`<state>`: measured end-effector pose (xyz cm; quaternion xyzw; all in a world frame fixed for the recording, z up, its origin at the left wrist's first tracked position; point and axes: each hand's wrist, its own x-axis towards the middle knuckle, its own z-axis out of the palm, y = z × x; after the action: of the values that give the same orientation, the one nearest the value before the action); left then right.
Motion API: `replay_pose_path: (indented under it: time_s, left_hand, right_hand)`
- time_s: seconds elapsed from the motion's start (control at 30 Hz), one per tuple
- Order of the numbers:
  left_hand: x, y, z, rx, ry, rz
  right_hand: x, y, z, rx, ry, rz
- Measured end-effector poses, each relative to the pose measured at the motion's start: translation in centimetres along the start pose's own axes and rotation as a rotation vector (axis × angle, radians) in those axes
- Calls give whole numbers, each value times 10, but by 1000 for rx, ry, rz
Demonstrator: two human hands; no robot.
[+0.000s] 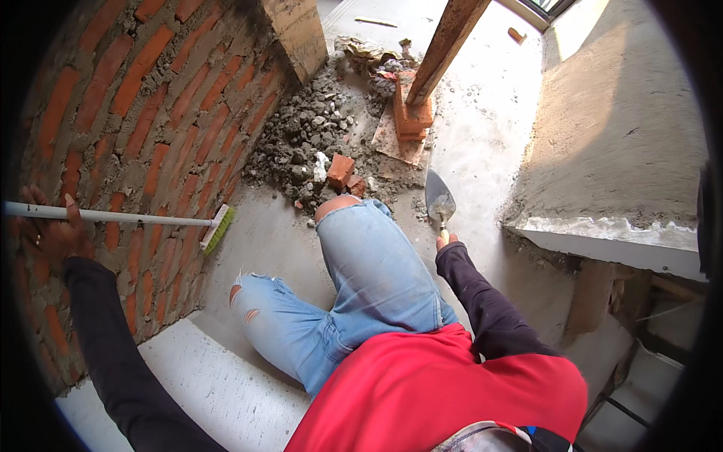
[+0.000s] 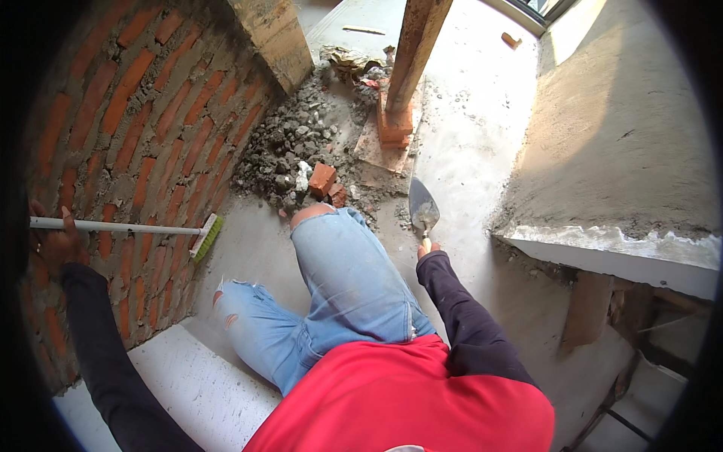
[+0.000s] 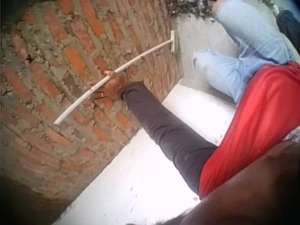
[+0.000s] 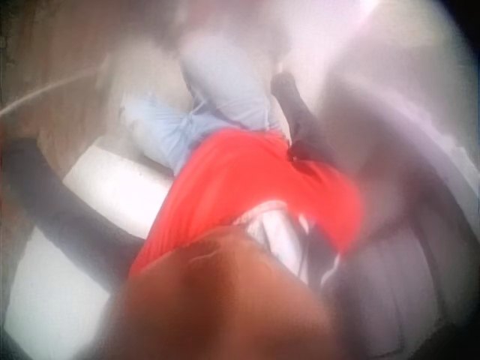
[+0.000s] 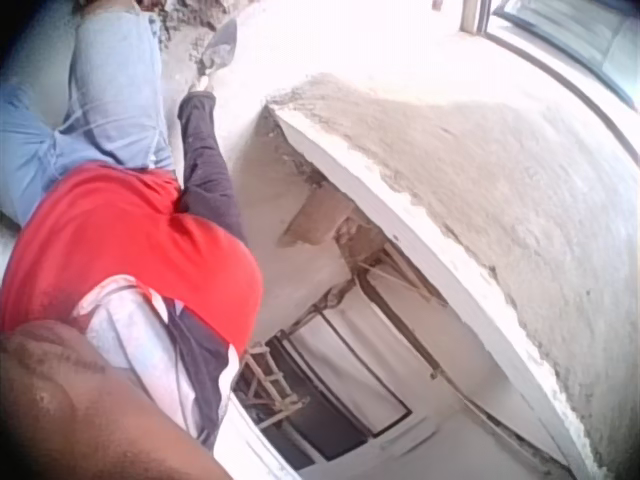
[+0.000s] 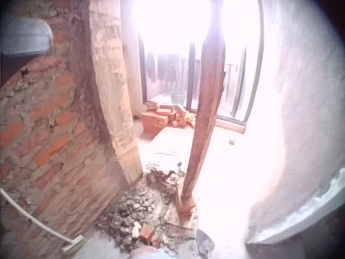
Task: The person sweeps debris from the floor with a brush, moves a plastic tray containing bricks, and applies mortar to a brick wall using a trowel while holding the brush in the other hand.
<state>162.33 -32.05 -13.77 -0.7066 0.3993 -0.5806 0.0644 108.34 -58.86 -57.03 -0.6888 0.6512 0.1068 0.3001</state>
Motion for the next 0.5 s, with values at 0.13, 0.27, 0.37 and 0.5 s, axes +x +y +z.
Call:
replay_pose_path:
  time_s: [0.13,0.27,0.37,0.5]
  left_hand:
    - [-1,-10,2,-38,19,-29]
    - [6,-11,1,-25,15,-7]
    - [0,-25,4,24,-50,-14]
    - [0,-13,1,-99,-16,-35]
  right_hand:
    - [-14,1,-20,-68,-33,-57]
    - [-4,-8,-8,-8,-5,-6]
    - [-7,-15,-8,-27,-47,32]
    - [-16,-14,-24,-115,-123,-51]
